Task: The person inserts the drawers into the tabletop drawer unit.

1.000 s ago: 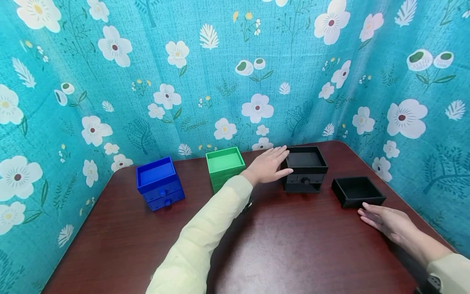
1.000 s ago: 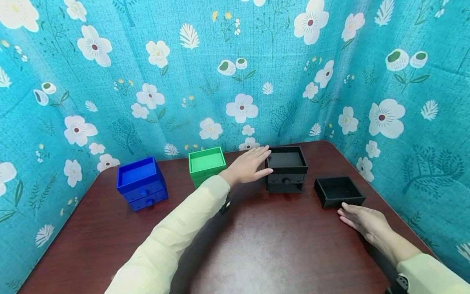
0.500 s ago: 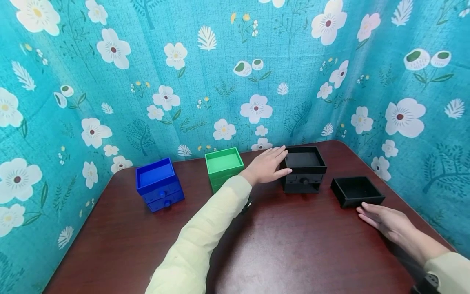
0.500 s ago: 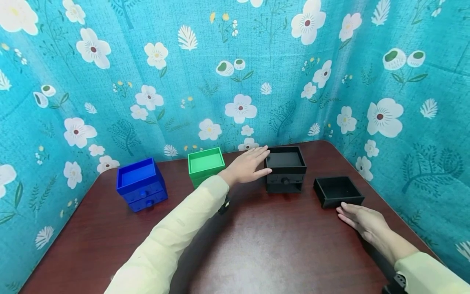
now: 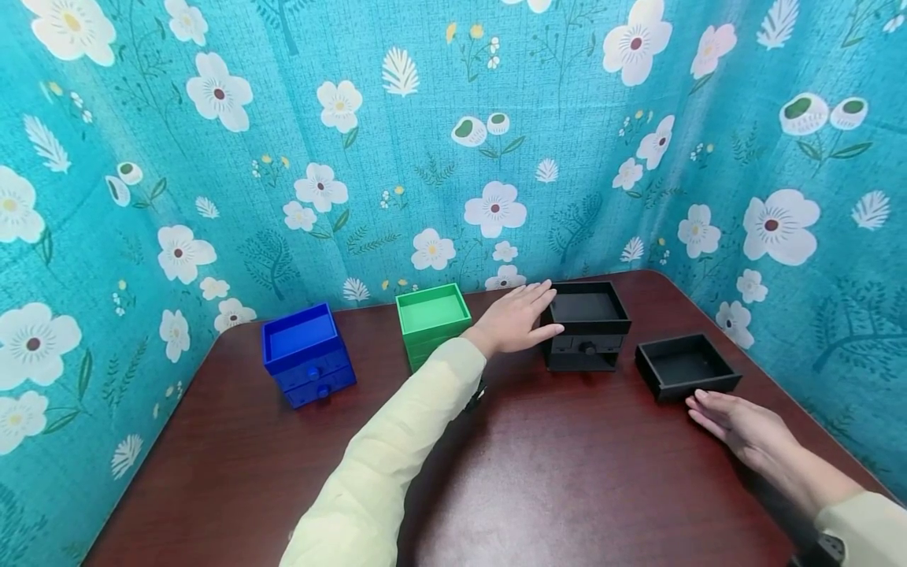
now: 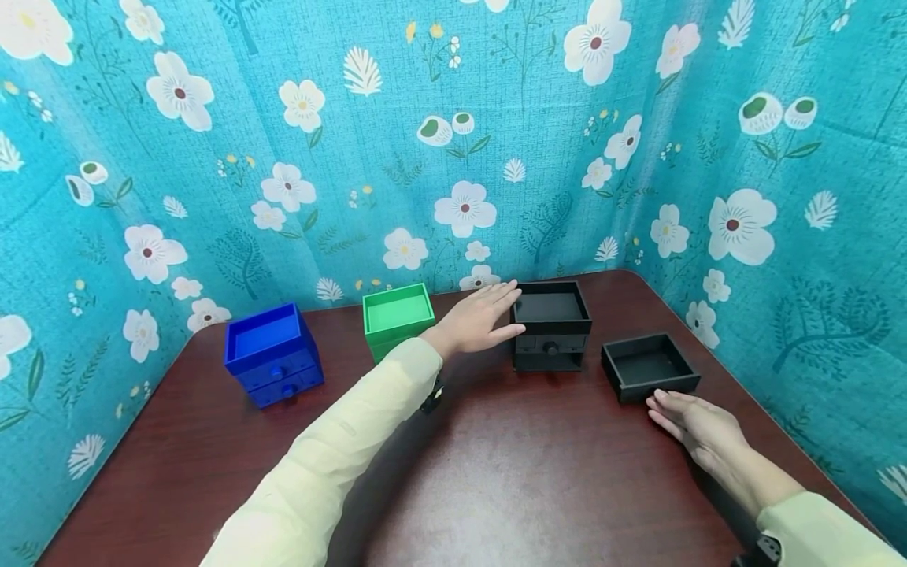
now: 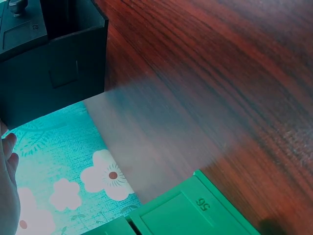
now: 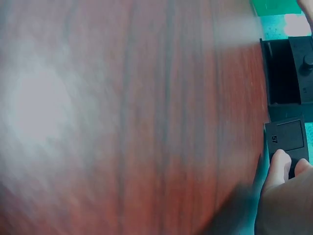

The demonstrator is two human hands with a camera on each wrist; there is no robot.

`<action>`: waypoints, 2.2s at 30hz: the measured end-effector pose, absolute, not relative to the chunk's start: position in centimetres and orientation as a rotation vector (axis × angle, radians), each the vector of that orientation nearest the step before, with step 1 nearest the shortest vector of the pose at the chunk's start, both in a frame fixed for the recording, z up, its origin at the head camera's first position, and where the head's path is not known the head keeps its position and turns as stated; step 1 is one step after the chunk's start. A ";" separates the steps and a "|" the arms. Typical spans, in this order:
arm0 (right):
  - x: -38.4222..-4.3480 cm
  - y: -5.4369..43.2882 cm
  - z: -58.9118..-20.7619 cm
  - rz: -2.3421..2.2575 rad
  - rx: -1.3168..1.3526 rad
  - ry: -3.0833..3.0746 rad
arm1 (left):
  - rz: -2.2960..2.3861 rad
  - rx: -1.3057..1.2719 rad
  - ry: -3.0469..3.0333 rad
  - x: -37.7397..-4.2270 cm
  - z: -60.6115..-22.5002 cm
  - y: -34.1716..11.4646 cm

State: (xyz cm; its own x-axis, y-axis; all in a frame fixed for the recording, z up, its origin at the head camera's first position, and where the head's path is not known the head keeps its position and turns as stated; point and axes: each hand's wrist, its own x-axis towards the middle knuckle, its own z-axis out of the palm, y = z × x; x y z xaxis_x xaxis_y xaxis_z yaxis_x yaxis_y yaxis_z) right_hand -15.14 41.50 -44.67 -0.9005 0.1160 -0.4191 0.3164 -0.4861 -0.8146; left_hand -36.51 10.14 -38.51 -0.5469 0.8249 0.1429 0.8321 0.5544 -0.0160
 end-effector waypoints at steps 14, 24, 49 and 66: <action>-14.0 39.0 -44.7 -2.580 0.588 1.475 | -0.061 -1.420 -2.641 -36.6 -38.4 10.2; -12.9 37.0 -44.8 -2.634 0.610 1.419 | -0.071 -1.425 -2.635 -36.7 -38.6 10.1; -13.4 31.3 -45.2 -2.565 0.646 1.488 | -0.093 -1.429 -2.601 -36.9 -38.9 10.1; -14.5 28.3 -44.9 -2.586 0.594 1.493 | -0.100 -1.410 -2.632 -36.8 -39.0 10.2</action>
State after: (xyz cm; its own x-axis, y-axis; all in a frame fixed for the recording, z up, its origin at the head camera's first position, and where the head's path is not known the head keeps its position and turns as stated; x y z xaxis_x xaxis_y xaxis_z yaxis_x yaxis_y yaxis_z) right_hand -14.47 28.34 -44.93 -0.9193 0.1088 -0.3783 0.2733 -0.5153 -0.8123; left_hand -36.83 10.21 -39.01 -0.5452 0.8216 0.1667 0.8318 0.5549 -0.0142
